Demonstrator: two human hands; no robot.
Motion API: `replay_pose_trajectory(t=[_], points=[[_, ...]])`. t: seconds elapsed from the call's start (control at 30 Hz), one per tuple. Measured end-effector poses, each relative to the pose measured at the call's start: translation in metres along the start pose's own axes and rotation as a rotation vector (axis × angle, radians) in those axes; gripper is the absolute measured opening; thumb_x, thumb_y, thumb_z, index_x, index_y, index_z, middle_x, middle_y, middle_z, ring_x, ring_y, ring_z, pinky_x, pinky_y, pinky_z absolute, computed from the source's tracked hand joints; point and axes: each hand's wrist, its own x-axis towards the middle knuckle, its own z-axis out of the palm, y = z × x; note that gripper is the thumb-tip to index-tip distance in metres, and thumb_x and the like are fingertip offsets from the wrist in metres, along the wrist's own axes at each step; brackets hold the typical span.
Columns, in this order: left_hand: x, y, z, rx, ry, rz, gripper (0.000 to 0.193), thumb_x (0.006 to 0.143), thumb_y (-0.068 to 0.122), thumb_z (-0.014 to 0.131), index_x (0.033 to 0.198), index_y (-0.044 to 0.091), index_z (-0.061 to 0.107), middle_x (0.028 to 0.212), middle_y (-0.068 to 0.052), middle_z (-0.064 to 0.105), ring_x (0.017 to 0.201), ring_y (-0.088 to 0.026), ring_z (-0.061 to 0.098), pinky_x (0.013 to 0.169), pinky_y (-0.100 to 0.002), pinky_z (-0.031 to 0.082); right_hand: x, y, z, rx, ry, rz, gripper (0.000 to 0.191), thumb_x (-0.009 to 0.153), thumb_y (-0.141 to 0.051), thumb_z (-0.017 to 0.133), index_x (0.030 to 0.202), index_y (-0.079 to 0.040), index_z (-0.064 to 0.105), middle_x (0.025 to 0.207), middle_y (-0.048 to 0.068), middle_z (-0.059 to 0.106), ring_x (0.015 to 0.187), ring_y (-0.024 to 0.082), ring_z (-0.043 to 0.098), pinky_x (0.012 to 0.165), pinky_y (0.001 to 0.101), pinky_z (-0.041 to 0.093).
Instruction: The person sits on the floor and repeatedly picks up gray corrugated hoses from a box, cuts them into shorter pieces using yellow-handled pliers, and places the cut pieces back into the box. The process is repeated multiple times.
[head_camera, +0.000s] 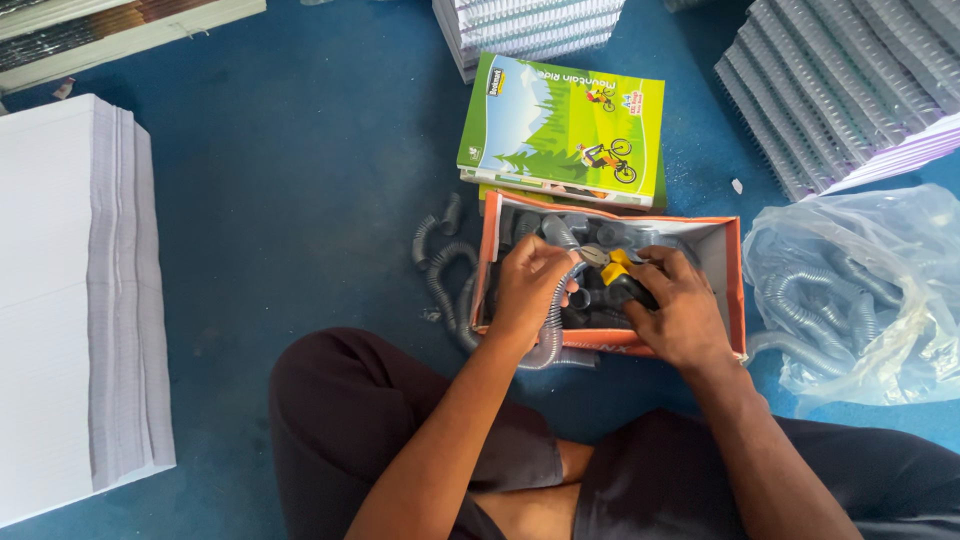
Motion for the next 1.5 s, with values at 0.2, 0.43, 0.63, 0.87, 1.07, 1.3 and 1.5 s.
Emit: replay_pose_trajectory(t=[0.2, 0.43, 0.63, 0.87, 1.07, 1.3, 1.5], points=[[0.001, -0.004, -0.001, -0.014, 0.012, 0.007, 0.016, 0.090, 0.011, 0.073, 0.088, 0.007, 0.058, 0.085, -0.006, 0.068, 0.064, -0.011, 0.065, 0.050, -0.023, 0.047, 0.001, 0.001, 0.000, 0.012, -0.004, -0.021, 0.045, 0.071, -0.013, 0.078, 0.115, -0.006, 0.069, 0.125, 0.013, 0.064, 0.113, 0.039, 0.061, 0.099, 0.0480, 0.049], [0.001, -0.003, -0.002, 0.017, -0.012, 0.013, 0.017, 0.091, 0.012, 0.073, 0.087, 0.006, 0.058, 0.083, -0.006, 0.067, 0.064, -0.011, 0.065, 0.050, -0.023, 0.048, 0.002, -0.001, -0.002, 0.016, -0.010, -0.027, 0.044, 0.071, -0.013, 0.078, 0.114, -0.005, 0.069, 0.123, 0.014, 0.064, 0.112, 0.039, 0.061, 0.098, 0.0486, 0.049], [0.001, -0.003, 0.001, 0.038, 0.006, 0.011, 0.017, 0.092, 0.013, 0.073, 0.093, 0.006, 0.057, 0.084, -0.006, 0.067, 0.063, -0.010, 0.064, 0.050, -0.023, 0.048, 0.002, -0.005, 0.000, 0.072, -0.010, 0.050, 0.038, 0.072, -0.011, 0.079, 0.107, -0.004, 0.066, 0.114, 0.015, 0.065, 0.104, 0.040, 0.065, 0.091, 0.0477, 0.053], [0.001, -0.004, 0.003, 0.064, 0.023, -0.011, 0.028, 0.092, 0.019, 0.072, 0.109, 0.002, 0.057, 0.088, -0.008, 0.070, 0.061, -0.011, 0.063, 0.049, -0.023, 0.047, 0.003, -0.007, 0.003, 0.087, -0.115, 0.297, 0.052, 0.078, -0.018, 0.080, 0.121, -0.003, 0.055, 0.110, 0.020, 0.067, 0.102, 0.044, 0.066, 0.088, 0.0496, 0.053], [-0.003, -0.001, 0.006, 0.191, 0.075, 0.005, 0.049, 0.089, 0.023, 0.074, 0.125, 0.001, 0.048, 0.087, -0.010, 0.071, 0.062, -0.011, 0.065, 0.048, -0.024, 0.050, 0.006, -0.008, -0.001, 0.056, -0.122, 0.149, 0.050, 0.075, -0.019, 0.077, 0.122, -0.005, 0.066, 0.112, 0.020, 0.070, 0.102, 0.042, 0.067, 0.089, 0.0480, 0.053], [-0.004, 0.001, 0.007, 0.290, 0.092, 0.028, 0.051, 0.089, 0.025, 0.073, 0.126, 0.000, 0.049, 0.086, -0.008, 0.074, 0.058, -0.010, 0.065, 0.047, -0.023, 0.049, 0.006, -0.013, -0.004, 0.071, -0.135, 0.212, 0.043, 0.076, -0.018, 0.077, 0.117, -0.005, 0.069, 0.111, 0.018, 0.072, 0.100, 0.040, 0.069, 0.090, 0.0458, 0.054], [-0.003, 0.000, 0.006, 0.272, 0.103, 0.049, 0.046, 0.095, 0.029, 0.067, 0.128, 0.001, 0.049, 0.087, -0.010, 0.075, 0.054, -0.011, 0.062, 0.044, -0.024, 0.047, 0.006, -0.014, -0.004, 0.064, -0.038, 0.190, 0.046, 0.076, -0.018, 0.077, 0.119, -0.004, 0.068, 0.108, 0.020, 0.070, 0.098, 0.041, 0.067, 0.086, 0.0471, 0.053]])
